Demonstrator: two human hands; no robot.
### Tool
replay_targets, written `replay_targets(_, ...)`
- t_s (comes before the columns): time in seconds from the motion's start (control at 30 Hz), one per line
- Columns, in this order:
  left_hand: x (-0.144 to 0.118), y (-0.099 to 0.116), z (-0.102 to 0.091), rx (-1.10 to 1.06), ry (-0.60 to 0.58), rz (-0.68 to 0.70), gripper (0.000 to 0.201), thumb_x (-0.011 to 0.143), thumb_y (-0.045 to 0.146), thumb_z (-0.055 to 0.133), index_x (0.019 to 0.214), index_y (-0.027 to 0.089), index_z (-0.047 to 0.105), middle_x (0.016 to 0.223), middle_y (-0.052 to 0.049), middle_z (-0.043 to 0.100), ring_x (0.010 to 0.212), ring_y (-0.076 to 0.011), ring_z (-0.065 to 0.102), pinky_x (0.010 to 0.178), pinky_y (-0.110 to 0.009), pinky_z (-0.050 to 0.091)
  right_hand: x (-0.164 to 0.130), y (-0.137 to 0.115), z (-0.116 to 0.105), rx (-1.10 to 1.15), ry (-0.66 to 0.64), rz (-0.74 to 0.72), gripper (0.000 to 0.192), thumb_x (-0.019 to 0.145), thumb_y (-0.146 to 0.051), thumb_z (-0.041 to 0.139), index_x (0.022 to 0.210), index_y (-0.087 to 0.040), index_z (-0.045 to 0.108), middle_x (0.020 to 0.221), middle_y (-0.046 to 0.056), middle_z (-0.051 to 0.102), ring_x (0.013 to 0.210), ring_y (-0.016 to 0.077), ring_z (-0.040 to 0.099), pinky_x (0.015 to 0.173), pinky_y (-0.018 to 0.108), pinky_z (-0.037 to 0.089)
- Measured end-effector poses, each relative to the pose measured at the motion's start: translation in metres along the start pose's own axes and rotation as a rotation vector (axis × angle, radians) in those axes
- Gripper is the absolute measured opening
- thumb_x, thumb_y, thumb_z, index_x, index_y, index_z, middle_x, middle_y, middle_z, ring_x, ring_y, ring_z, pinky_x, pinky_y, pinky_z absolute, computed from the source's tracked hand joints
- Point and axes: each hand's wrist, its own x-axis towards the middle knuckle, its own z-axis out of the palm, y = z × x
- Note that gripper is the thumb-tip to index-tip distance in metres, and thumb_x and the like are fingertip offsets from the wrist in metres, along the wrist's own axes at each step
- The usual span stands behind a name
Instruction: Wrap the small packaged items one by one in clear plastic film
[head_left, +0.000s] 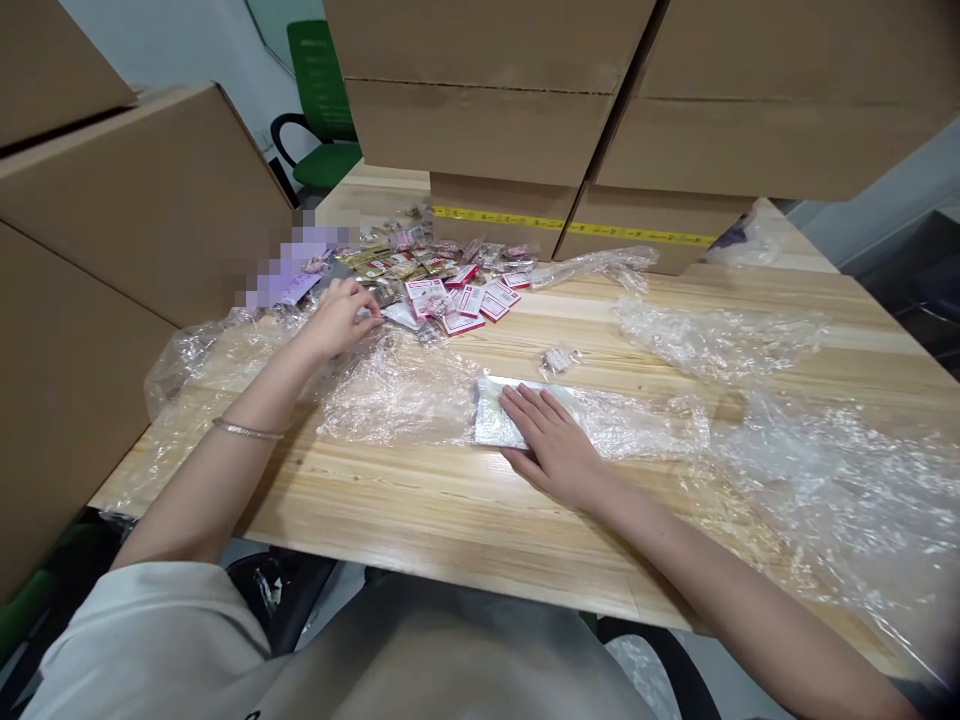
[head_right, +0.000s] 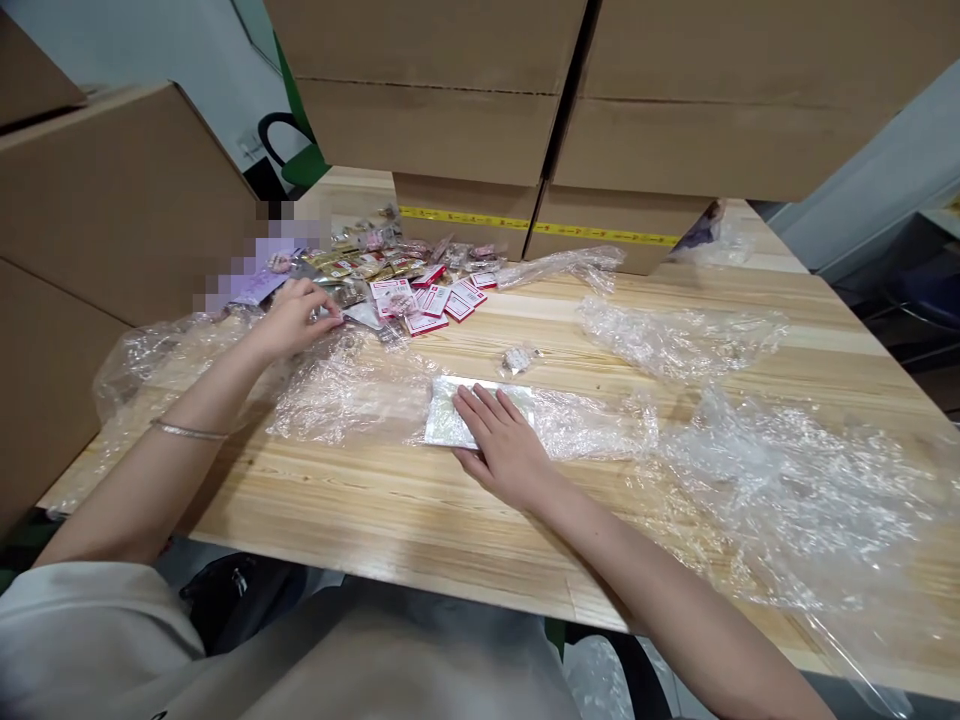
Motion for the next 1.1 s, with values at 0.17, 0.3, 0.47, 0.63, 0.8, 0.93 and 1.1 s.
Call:
replay_targets(0.17, -0.075, 0.034, -0.024, -0.2, -0.125, 0.224, 0.02, 0.093, 0.03, 0.042, 0.087, 0.021, 0.059, 0.137, -0.008, 0.059, 0.131, -0.0263, 0.05, 0.106, -0.042, 0.042, 0.0, 0.0, 0.0, -0.003, -0.002, 0.0, 0.066, 0.099, -0.044, 0.046, 0.154, -0.011, 0.031, 0.16, 0.011, 0.032, 0.15, 0.0271, 0.024, 0.122, 0.05, 0.023)
replay_targets(0.3, -0.13, 0.038, -0.02, -0.232, -0.375, 0.109, 0.02, 0.089, 0.029, 0.044, 0.088, 0.023, 0.063, 0.13, -0.005, 0.067, 0.113, -0.0243, 0.065, 0.096, -0.038, 0.05, 0.0, 0.001, 0.001, 0.008, 0.009, -0.003, 0.066, 0.099, -0.043, 0.046, 0.155, -0.013, 0.029, 0.16, 0.011, 0.032, 0.15, 0.0264, 0.023, 0.122, 0.05, 0.022)
replay_targets(0.47, -0.153, 0.038, -0.007, -0.281, -0.288, -0.054, 0.022, 0.09, 0.039, 0.05, 0.101, 0.023, 0.062, 0.12, -0.007, 0.069, 0.11, -0.0262, 0.064, 0.094, -0.039, 0.049, -0.001, 0.002, 0.003, 0.017, 0.019, -0.015, 0.066, 0.1, -0.045, 0.044, 0.156, -0.014, 0.027, 0.16, 0.01, 0.032, 0.151, 0.0257, 0.021, 0.123, 0.05, 0.02)
replay_targets(0.63, -0.151, 0.053, 0.02, 0.012, 0.121, -0.347, 0.06, 0.091, 0.06, 0.046, 0.124, 0.012, 0.054, 0.11, -0.018, 0.063, 0.107, -0.0347, 0.06, 0.095, -0.048, 0.046, -0.001, 0.002, 0.001, 0.035, -0.003, -0.015, 0.066, 0.102, -0.05, 0.037, 0.157, -0.016, 0.024, 0.161, 0.01, 0.03, 0.151, 0.0252, 0.02, 0.123, 0.051, 0.02)
replay_targets(0.8, -0.152, 0.046, 0.031, 0.215, 0.158, -0.415, 0.09, 0.078, 0.072, 0.057, 0.136, 0.004, 0.044, 0.118, -0.025, 0.052, 0.116, -0.0435, 0.05, 0.096, -0.053, 0.042, -0.003, 0.004, 0.0, 0.051, -0.002, -0.042, 0.063, 0.104, -0.047, 0.028, 0.158, -0.014, 0.022, 0.162, 0.01, 0.026, 0.152, 0.0247, 0.015, 0.123, 0.052, 0.017)
replay_targets(0.93, -0.149, 0.031, 0.027, -0.05, -0.026, -0.429, 0.05, 0.078, 0.065, 0.059, 0.093, 0.017, 0.061, 0.091, -0.009, 0.054, 0.092, -0.03, 0.057, 0.085, -0.042, 0.05, -0.003, 0.004, 0.001, 0.059, 0.007, -0.025, 0.057, 0.105, -0.039, 0.027, 0.159, -0.02, 0.02, 0.162, 0.006, 0.028, 0.152, 0.0216, 0.013, 0.123, 0.052, 0.017)
replay_targets(1.1, -0.14, 0.043, 0.001, 0.001, 0.098, -0.316, 0.032, 0.08, 0.053, 0.057, 0.076, 0.021, 0.059, 0.1, -0.011, 0.052, 0.107, -0.0334, 0.051, 0.094, -0.048, 0.047, 0.0, 0.0, 0.001, 0.04, 0.012, 0.018, 0.053, 0.105, -0.035, 0.029, 0.157, -0.021, 0.028, 0.159, 0.004, 0.034, 0.151, 0.0214, 0.02, 0.123, 0.051, 0.02)
